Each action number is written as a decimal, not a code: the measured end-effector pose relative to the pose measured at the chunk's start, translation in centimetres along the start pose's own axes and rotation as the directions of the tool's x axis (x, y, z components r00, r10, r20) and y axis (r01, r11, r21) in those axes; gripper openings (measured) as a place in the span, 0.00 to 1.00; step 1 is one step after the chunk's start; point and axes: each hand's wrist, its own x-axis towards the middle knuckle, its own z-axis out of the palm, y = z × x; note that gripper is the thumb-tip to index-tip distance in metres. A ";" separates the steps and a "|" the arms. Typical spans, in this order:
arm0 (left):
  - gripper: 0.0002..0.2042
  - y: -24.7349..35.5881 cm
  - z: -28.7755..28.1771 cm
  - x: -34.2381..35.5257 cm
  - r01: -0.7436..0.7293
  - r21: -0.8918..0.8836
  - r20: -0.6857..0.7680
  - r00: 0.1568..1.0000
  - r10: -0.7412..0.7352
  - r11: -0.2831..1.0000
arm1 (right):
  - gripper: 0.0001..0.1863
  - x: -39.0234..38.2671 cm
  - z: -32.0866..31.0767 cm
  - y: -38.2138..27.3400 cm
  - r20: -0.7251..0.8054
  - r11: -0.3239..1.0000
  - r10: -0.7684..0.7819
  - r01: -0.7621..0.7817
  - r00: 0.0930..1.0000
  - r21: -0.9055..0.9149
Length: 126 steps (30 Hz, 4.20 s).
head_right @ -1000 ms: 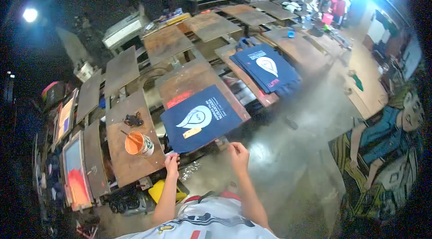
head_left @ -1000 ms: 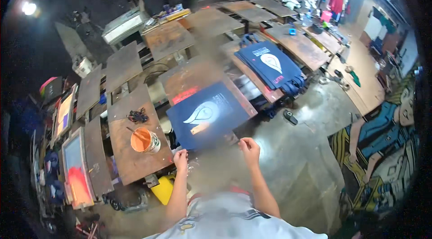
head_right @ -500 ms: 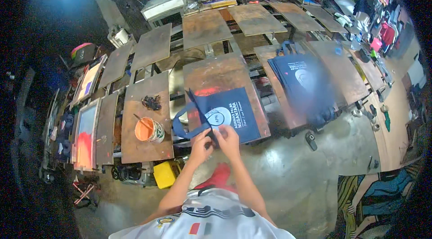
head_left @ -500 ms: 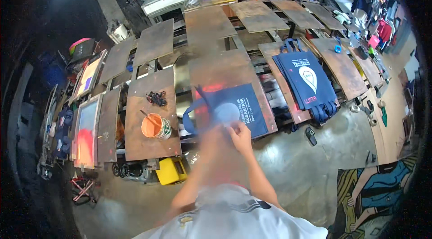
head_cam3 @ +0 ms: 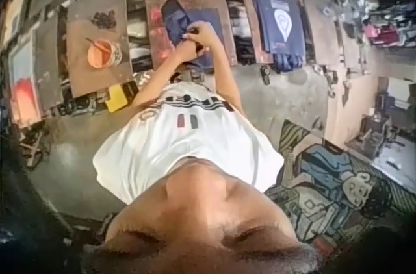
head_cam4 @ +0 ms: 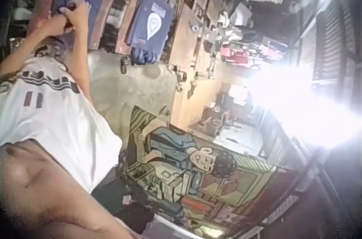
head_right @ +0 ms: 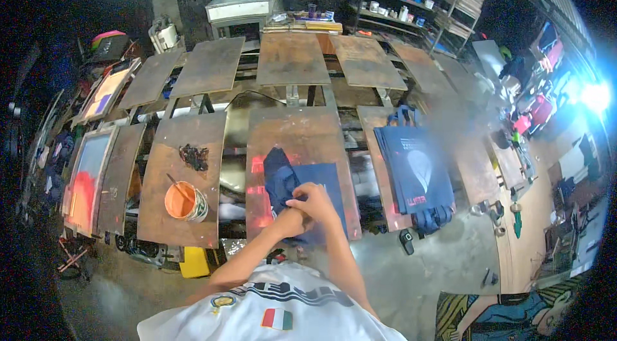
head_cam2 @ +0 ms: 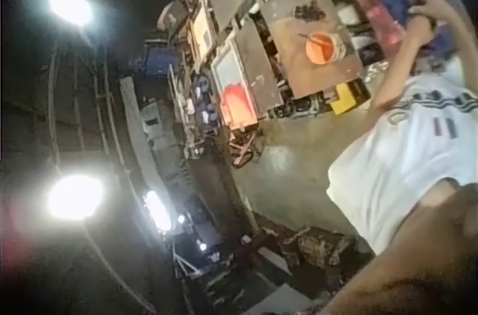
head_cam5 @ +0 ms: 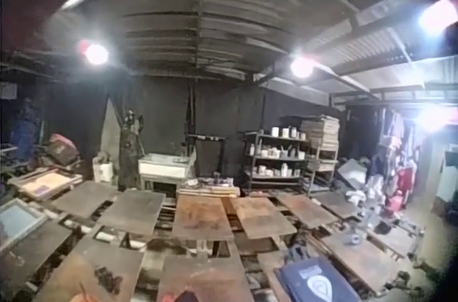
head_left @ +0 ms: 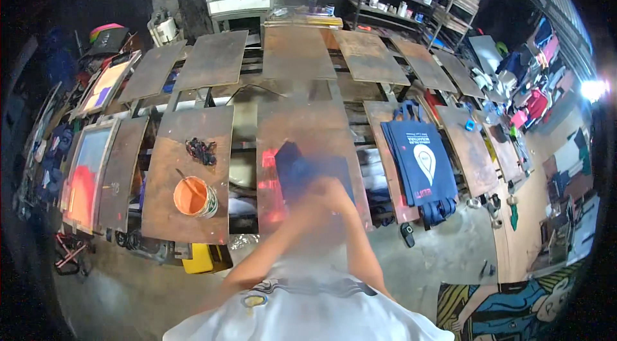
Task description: Screen printing logos onto blue tote bags using a manual press and a squeegee.
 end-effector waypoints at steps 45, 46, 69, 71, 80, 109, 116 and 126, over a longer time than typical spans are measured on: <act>0.46 6.3 9.1 -3.6 0.351 0.128 -0.351 0.890 -0.289 0.927 | 0.10 -6.2 -16.2 11.4 0.232 -0.060 0.609 -0.247 0.758 0.967; 0.43 6.4 9.1 -2.8 0.332 0.075 -0.308 0.904 -0.295 0.940 | 0.09 -6.3 -17.3 11.7 0.185 -0.031 0.634 -0.214 0.751 0.976; 0.22 16.0 2.8 2.6 0.054 -0.984 -0.067 0.766 -0.639 0.169 | 0.26 -2.5 -22.4 7.1 -0.099 0.301 0.219 0.029 0.971 0.953; 0.23 16.6 2.4 1.3 0.017 -0.999 0.030 0.806 -0.591 -0.028 | 0.22 -3.3 -21.2 6.6 -0.094 0.419 0.218 -0.006 0.971 0.908; 0.24 15.7 3.2 -6.2 -0.253 -0.930 -0.368 0.670 -0.645 0.268 | 0.29 -7.3 -14.2 8.0 -0.092 0.707 0.266 -0.129 0.959 0.696; 0.18 43.7 25.7 -58.6 -0.215 -0.657 -0.677 -0.253 -0.691 0.722 | 0.13 -41.6 -1.0 -16.7 0.718 0.598 -0.332 -0.452 0.612 0.662; 0.20 43.3 24.9 -61.0 -0.207 -0.627 -0.708 -0.252 -0.660 0.751 | 0.12 -41.1 1.2 -20.2 0.734 0.661 -0.365 -0.396 0.573 0.638; 0.14 36.8 15.1 -64.2 -0.067 -0.684 -0.697 -0.235 -0.678 0.726 | 0.07 -34.5 9.9 -24.9 0.711 0.562 -0.435 -0.451 0.552 0.693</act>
